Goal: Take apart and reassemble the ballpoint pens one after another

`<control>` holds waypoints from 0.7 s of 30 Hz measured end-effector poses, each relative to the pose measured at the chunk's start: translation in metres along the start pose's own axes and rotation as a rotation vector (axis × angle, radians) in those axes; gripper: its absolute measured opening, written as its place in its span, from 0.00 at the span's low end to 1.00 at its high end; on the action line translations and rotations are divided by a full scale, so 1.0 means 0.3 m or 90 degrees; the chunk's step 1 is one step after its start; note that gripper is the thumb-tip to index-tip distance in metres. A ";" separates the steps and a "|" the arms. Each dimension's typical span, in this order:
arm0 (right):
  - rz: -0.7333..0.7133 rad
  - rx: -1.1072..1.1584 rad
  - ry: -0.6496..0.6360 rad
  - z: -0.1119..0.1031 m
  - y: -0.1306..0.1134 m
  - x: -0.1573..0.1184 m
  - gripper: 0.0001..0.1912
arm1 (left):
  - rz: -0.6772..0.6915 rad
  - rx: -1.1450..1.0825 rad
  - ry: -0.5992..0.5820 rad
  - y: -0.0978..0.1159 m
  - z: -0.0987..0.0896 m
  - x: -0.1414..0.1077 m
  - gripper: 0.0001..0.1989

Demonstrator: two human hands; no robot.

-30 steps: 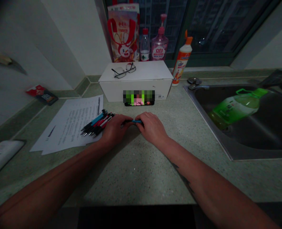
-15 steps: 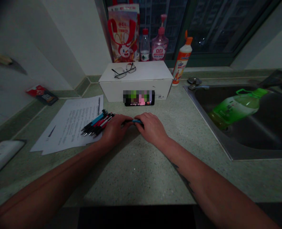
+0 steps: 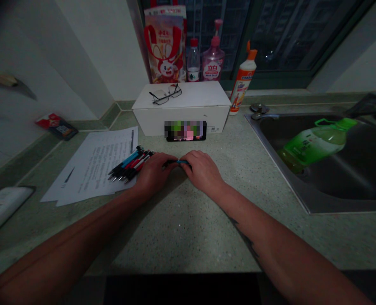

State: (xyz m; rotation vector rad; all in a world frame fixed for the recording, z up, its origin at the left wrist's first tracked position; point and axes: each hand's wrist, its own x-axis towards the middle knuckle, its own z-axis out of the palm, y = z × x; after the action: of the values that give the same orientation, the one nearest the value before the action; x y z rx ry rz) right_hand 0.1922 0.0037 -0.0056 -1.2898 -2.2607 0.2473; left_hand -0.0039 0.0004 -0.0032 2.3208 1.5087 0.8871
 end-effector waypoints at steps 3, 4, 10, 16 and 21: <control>0.010 -0.003 0.014 0.000 0.000 -0.001 0.06 | 0.004 -0.002 0.003 -0.002 0.002 -0.002 0.06; 0.012 -0.004 0.015 0.001 -0.001 -0.002 0.06 | 0.004 -0.003 0.004 -0.002 0.003 -0.002 0.06; 0.000 0.003 0.004 0.001 -0.002 -0.002 0.10 | 0.005 -0.010 0.009 -0.004 0.004 -0.003 0.06; -0.002 0.011 0.009 0.002 0.001 -0.001 0.09 | 0.001 -0.015 0.007 -0.002 0.006 -0.002 0.06; -0.001 0.008 0.007 0.001 -0.001 -0.003 0.10 | 0.002 -0.011 0.008 0.000 0.002 -0.003 0.06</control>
State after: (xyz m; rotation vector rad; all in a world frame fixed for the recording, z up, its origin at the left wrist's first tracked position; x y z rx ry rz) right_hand 0.1922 0.0030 -0.0060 -1.2790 -2.2474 0.2519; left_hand -0.0036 -0.0003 -0.0039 2.3105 1.4978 0.9131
